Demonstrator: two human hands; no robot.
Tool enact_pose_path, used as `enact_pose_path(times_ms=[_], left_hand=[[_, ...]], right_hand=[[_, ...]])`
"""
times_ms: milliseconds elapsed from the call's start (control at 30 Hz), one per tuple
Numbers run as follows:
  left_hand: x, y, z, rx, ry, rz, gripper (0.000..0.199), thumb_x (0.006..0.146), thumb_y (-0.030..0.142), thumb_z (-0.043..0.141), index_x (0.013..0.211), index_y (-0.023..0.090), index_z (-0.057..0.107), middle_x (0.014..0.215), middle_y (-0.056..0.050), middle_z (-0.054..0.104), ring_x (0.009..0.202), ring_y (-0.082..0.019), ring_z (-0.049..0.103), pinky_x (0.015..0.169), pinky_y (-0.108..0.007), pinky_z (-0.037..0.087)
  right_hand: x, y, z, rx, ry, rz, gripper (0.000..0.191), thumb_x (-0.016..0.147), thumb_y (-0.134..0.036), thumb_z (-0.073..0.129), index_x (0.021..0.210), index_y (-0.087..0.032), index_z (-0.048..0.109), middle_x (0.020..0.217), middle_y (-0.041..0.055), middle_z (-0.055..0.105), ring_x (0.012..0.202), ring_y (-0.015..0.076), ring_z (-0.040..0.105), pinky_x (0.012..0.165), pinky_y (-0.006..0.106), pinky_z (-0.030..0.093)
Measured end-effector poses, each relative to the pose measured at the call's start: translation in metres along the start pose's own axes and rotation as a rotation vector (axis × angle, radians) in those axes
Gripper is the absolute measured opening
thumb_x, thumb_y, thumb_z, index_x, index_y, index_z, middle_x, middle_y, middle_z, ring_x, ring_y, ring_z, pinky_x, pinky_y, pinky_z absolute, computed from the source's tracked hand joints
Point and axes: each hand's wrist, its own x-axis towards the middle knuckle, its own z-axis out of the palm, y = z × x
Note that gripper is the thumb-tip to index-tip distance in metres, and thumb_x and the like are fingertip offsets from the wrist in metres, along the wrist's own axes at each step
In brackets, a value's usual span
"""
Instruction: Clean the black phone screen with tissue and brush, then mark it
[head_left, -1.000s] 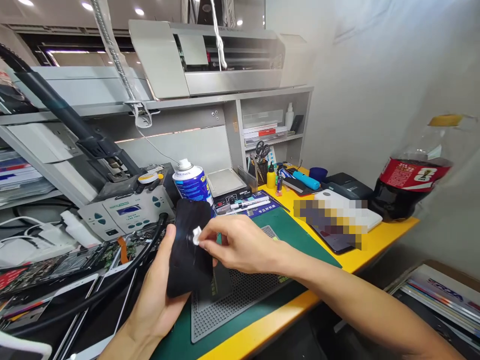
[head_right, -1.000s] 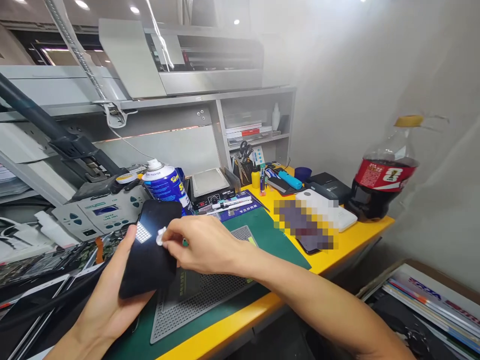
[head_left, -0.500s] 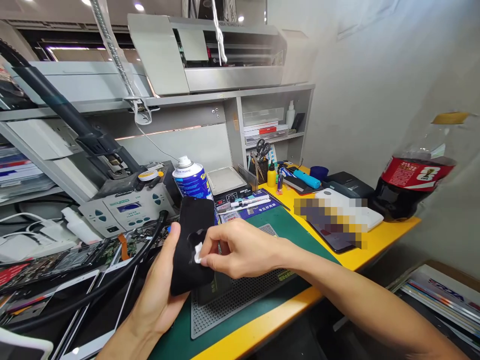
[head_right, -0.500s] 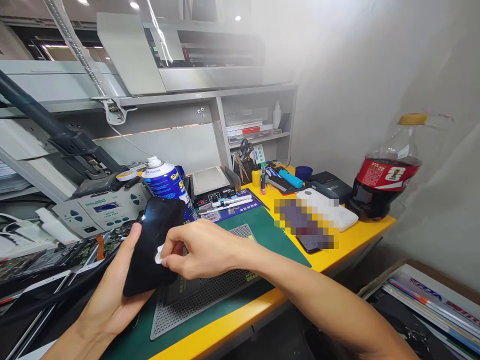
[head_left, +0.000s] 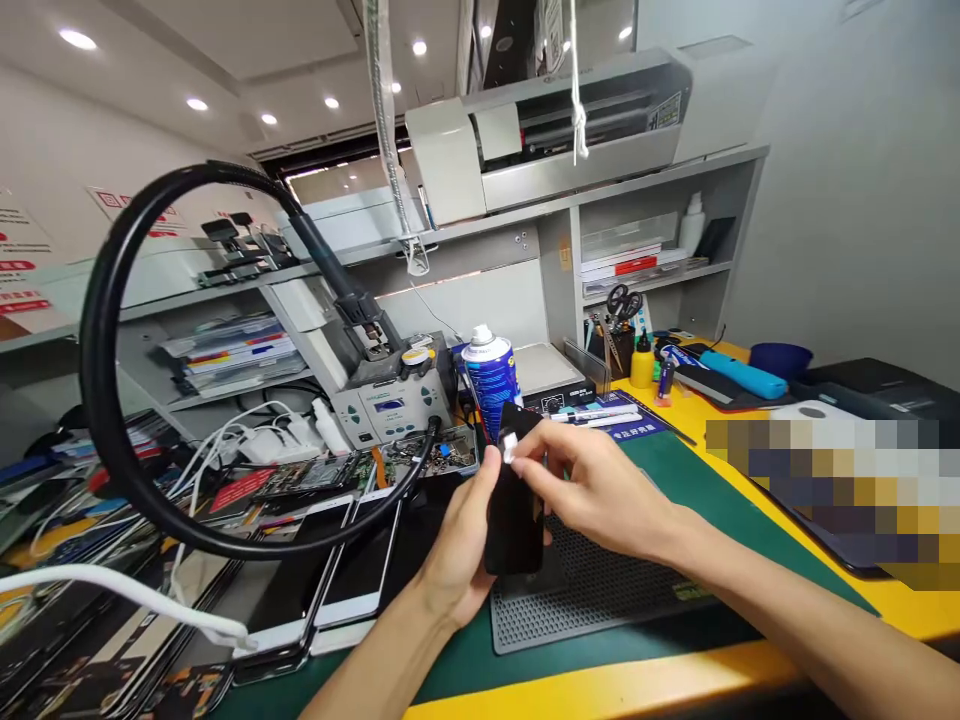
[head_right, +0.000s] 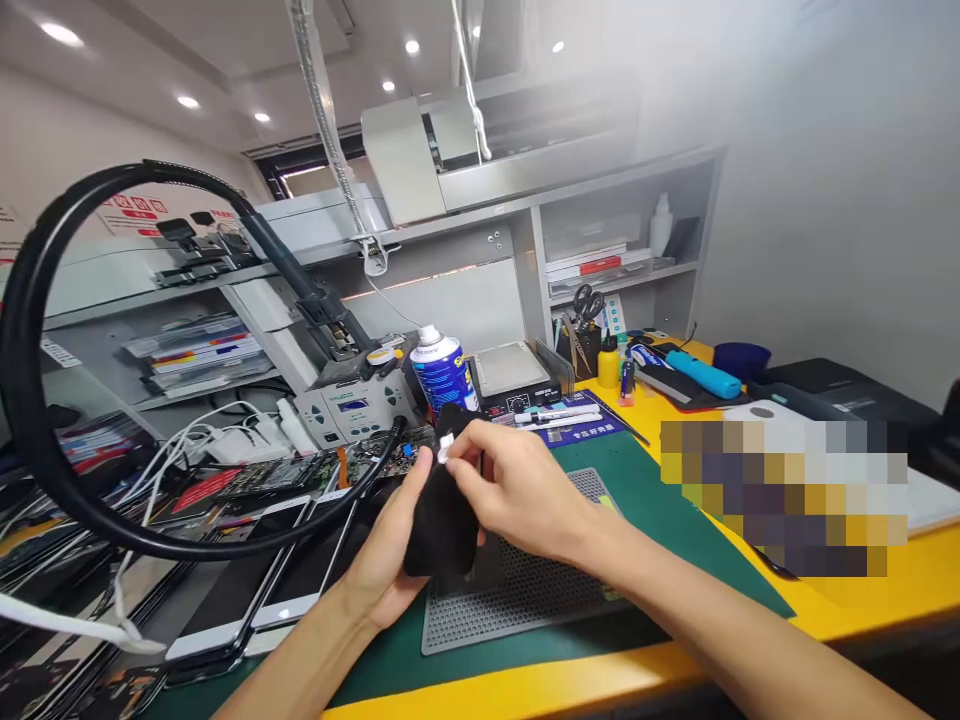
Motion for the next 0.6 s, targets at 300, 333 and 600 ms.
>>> enact_pose_path(times_ms=[300, 333, 600], left_hand=[[-0.0025, -0.0012, -0.0018, 0.045, -0.115, -0.07, 0.053, 0.086, 0.061, 0.055, 0.093, 0.012, 0.071, 0.079, -0.008, 0.068, 0.061, -0.015, 0.063, 0.057, -0.024, 0.049], [-0.003, -0.0012, -0.0014, 0.046, -0.119, -0.064, 0.052, 0.086, 0.06, 0.056, 0.093, 0.011, 0.071, 0.08, -0.009, 0.068, 0.062, -0.015, 0.063, 0.059, -0.025, 0.05], [-0.0039, -0.0009, -0.0024, 0.054, -0.174, -0.022, 0.046, 0.091, 0.054, 0.052, 0.091, 0.013, 0.072, 0.086, -0.009, 0.067, 0.068, -0.016, 0.061, 0.066, -0.029, 0.051]], right_hand=[[0.0052, 0.0009, -0.0018, 0.292, 0.044, 0.094, 0.016, 0.092, -0.033, 0.059, 0.089, -0.018, 0.061, 0.075, -0.001, 0.063, 0.055, 0.0097, 0.057, 0.047, 0.02, 0.046], [0.0066, 0.0008, -0.0031, 0.327, 0.086, 0.1, 0.016, 0.091, -0.034, 0.061, 0.091, -0.018, 0.062, 0.077, -0.001, 0.063, 0.055, 0.0092, 0.056, 0.046, 0.02, 0.046], [0.0096, 0.0027, -0.0077, 0.515, -0.096, 0.181, 0.021, 0.088, -0.035, 0.066, 0.085, -0.014, 0.065, 0.069, -0.0011, 0.063, 0.047, 0.008, 0.056, 0.045, 0.02, 0.048]])
